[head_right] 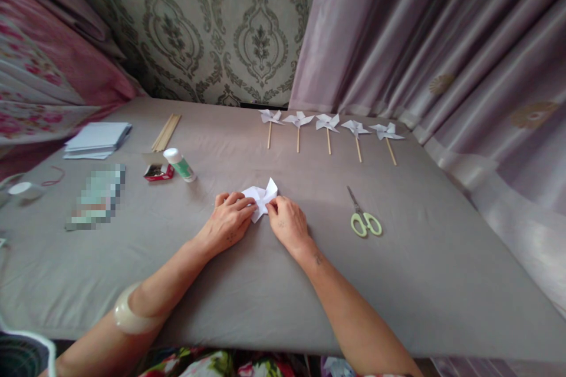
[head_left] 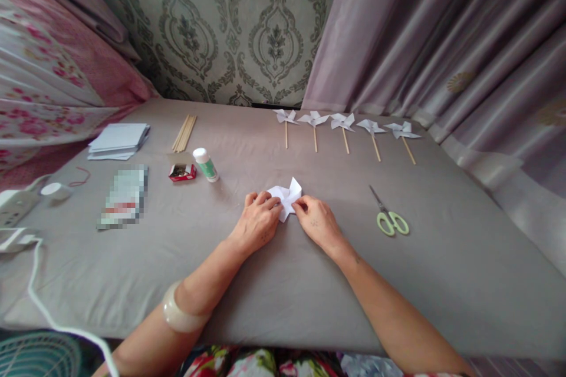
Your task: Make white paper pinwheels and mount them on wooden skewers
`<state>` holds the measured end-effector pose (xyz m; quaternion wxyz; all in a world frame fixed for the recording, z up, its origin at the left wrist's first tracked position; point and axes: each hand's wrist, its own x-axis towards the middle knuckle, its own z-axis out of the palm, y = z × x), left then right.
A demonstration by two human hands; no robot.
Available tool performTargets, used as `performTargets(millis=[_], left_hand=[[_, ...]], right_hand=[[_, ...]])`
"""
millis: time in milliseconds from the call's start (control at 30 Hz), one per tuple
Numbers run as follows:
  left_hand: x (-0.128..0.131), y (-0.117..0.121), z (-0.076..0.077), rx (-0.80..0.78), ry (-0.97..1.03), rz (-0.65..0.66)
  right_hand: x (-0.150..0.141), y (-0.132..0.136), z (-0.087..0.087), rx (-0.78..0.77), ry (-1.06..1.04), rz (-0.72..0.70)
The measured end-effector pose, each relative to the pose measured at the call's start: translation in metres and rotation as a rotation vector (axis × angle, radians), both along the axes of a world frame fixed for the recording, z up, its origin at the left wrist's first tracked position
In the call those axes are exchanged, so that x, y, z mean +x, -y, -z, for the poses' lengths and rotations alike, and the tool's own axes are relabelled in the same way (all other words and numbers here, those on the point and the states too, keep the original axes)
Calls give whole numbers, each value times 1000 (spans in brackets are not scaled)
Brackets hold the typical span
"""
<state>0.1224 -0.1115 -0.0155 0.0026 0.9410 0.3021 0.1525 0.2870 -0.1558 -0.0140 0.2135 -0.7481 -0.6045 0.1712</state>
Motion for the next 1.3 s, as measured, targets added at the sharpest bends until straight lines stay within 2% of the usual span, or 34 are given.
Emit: performTargets(millis=[167, 500, 1300], left_hand=[[0, 0, 1, 12, 3, 7], [0, 2, 0, 10, 20, 5], [0, 3, 3, -22, -21, 2]], right_hand=[[-2, -2, 1, 4, 49, -19], [-3, -5, 4, -13, 18, 10], [-8, -6, 0, -66, 91, 22]])
